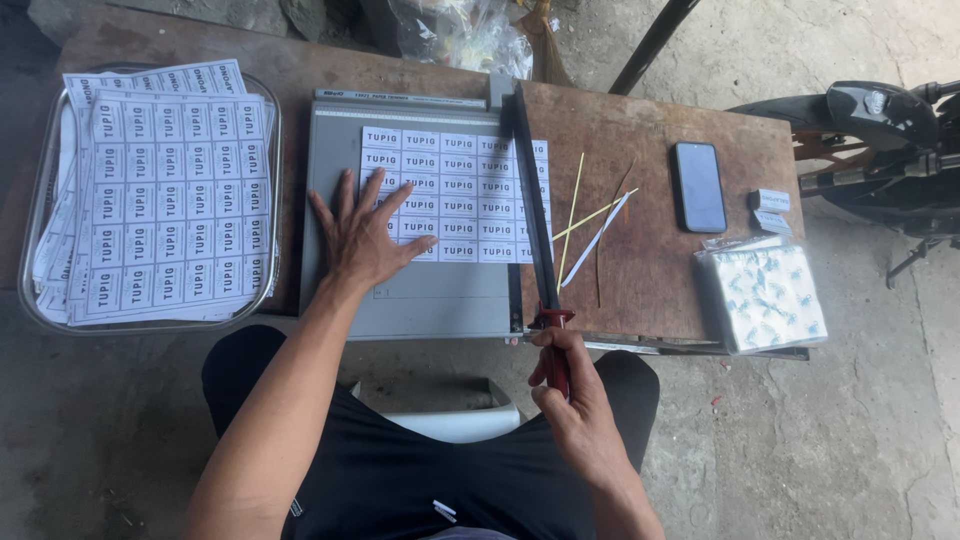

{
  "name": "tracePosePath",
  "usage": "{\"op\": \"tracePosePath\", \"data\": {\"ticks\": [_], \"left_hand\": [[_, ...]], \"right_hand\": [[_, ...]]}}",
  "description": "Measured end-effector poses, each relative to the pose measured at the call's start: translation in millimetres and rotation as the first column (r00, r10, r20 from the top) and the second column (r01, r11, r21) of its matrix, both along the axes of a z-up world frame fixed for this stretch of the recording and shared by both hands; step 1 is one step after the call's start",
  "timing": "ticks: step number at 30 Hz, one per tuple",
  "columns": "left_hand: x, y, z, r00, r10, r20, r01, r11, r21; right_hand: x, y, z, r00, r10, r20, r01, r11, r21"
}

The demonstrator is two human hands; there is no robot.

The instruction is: The person uses a manual paper trimmer to cut a sheet of printed labels into smaller individual pieces. They align the sheet, press down the cutting arm, and then remove the cut strips and pieces, repeating the process with new sheets.

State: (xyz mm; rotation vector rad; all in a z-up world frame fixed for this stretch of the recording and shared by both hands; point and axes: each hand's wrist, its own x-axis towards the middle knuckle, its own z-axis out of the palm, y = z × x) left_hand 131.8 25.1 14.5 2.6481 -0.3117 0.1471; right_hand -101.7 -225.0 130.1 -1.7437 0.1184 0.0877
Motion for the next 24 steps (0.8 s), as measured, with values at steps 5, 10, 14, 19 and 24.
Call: {"op": "tracePosePath", "data": {"ticks": [5,10,14,19,24], "left_hand": [[2,-1,0,1.000,0.001,0.003,-0.001,1.000,0.000],[4,-1,-4,1.000,-0.003,0.010,0.002,1.000,0.011],[4,0,-6,1.000,-0.002,0.019,0.002,1.000,0.021],[3,-2,-6,1.000,0.001,0.005,-0.001,1.000,0.020],[3,-1,-2,1.000,-0.005,0.030,0.004,1.000,0.027]], "right_hand": [[-1,0,-3,1.000,-0.008,-0.020,0.007,0.999,-0.043],[-1,0,-5,0.999,-0.011,-0.047,0.008,0.998,-0.055],[-2,1,-8,0.999,-0.012,-0.030,0.010,0.999,-0.049],[-3,0,-13,1.000,0.005,0.001,-0.005,0.998,-0.066],[-5,2,-17,0.998,-0.020,-0.060,0.016,0.998,-0.063]]}}
